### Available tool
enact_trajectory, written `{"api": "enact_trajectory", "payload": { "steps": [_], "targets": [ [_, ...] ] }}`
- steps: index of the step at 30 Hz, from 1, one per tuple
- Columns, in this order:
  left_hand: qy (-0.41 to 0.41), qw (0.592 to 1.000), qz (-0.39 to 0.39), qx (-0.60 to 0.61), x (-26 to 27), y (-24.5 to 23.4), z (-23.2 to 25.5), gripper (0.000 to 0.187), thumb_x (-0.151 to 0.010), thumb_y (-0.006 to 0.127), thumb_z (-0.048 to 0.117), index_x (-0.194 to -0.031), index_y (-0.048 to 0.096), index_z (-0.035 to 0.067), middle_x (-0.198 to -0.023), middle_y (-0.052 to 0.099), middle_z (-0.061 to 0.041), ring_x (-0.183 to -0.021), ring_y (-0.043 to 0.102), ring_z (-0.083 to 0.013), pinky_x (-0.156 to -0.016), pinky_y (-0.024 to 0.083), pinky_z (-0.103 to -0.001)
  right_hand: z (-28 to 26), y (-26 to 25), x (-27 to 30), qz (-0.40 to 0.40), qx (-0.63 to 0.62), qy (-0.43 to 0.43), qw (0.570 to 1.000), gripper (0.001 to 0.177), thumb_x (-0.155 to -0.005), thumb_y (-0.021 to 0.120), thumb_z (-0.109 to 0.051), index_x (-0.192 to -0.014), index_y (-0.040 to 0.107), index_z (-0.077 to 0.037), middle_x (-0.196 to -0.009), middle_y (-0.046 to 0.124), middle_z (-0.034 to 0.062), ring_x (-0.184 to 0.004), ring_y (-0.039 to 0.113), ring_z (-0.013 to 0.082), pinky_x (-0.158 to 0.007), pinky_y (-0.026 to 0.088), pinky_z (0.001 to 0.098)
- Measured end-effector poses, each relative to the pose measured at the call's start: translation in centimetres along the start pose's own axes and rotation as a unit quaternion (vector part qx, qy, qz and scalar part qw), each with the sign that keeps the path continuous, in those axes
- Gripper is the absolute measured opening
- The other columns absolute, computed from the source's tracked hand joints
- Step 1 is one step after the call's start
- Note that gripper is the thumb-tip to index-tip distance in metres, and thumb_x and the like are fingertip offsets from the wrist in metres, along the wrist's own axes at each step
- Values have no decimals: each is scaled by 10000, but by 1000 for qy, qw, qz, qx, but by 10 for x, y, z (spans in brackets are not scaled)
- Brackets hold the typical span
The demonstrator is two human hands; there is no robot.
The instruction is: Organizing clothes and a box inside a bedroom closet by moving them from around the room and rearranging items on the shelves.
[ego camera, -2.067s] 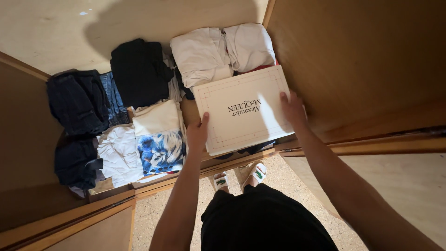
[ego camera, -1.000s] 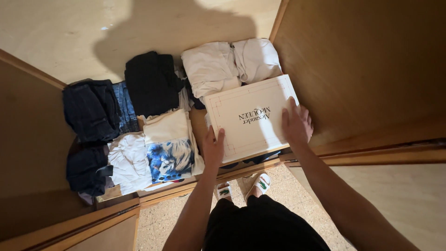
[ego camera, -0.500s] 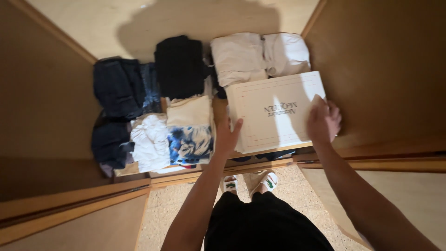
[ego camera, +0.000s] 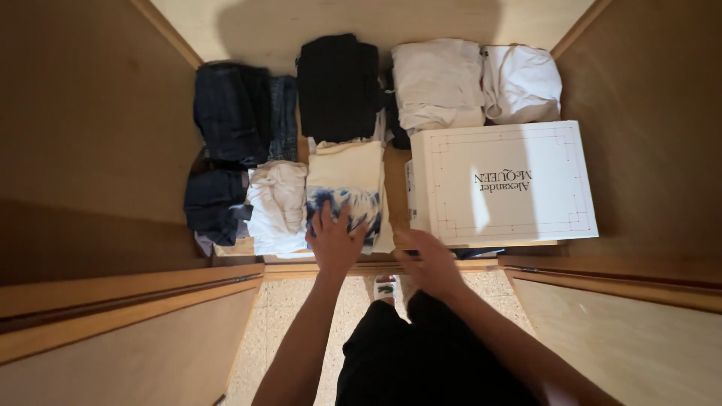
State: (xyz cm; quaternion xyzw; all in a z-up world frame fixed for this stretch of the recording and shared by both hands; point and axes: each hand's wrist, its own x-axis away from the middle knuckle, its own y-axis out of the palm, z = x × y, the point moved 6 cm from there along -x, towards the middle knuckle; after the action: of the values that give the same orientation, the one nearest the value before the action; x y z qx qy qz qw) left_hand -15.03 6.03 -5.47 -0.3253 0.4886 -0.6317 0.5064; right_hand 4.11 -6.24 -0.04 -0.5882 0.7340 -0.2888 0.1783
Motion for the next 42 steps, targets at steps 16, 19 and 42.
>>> {"api": "enact_trajectory", "payload": {
  "steps": [16, 19, 42],
  "targets": [
    [-134, 976, -36, 167, -35, 32, -56, 997, -764, 839, 374, -1534, 349, -27, -1543, 427, -224, -1412, 369, -428, -1121, 371, -491, 64, 110, -111, -85, -111, 192, 971, 754, -896, 721, -315, -1497, 337, -72, -1314, 643, 241, -1164, 680, 378, -986, 525, 422],
    [-120, 978, -20, 172, -29, 22, -53, 928, -752, 830, 358, -1505, 421, 1, -1497, 519, -210, -1383, 441, -418, -1138, 392, -482, 84, 125, -114, -61, -110, 239, 963, 669, -921, 682, -225, -1455, 316, -59, -1259, 646, 264, -1089, 706, 383, -946, 547, 426],
    [-79, 954, -192, 217, -54, 69, -76, 661, -876, 690, 473, -1365, 598, 38, -1272, 659, -225, -1197, 594, -417, -1009, 476, -509, 80, 112, -106, 91, -87, 292, 948, 561, -921, 619, -426, -1129, 630, 94, -1070, 700, 316, -1052, 686, 448, -927, 524, 498]
  ]
}}
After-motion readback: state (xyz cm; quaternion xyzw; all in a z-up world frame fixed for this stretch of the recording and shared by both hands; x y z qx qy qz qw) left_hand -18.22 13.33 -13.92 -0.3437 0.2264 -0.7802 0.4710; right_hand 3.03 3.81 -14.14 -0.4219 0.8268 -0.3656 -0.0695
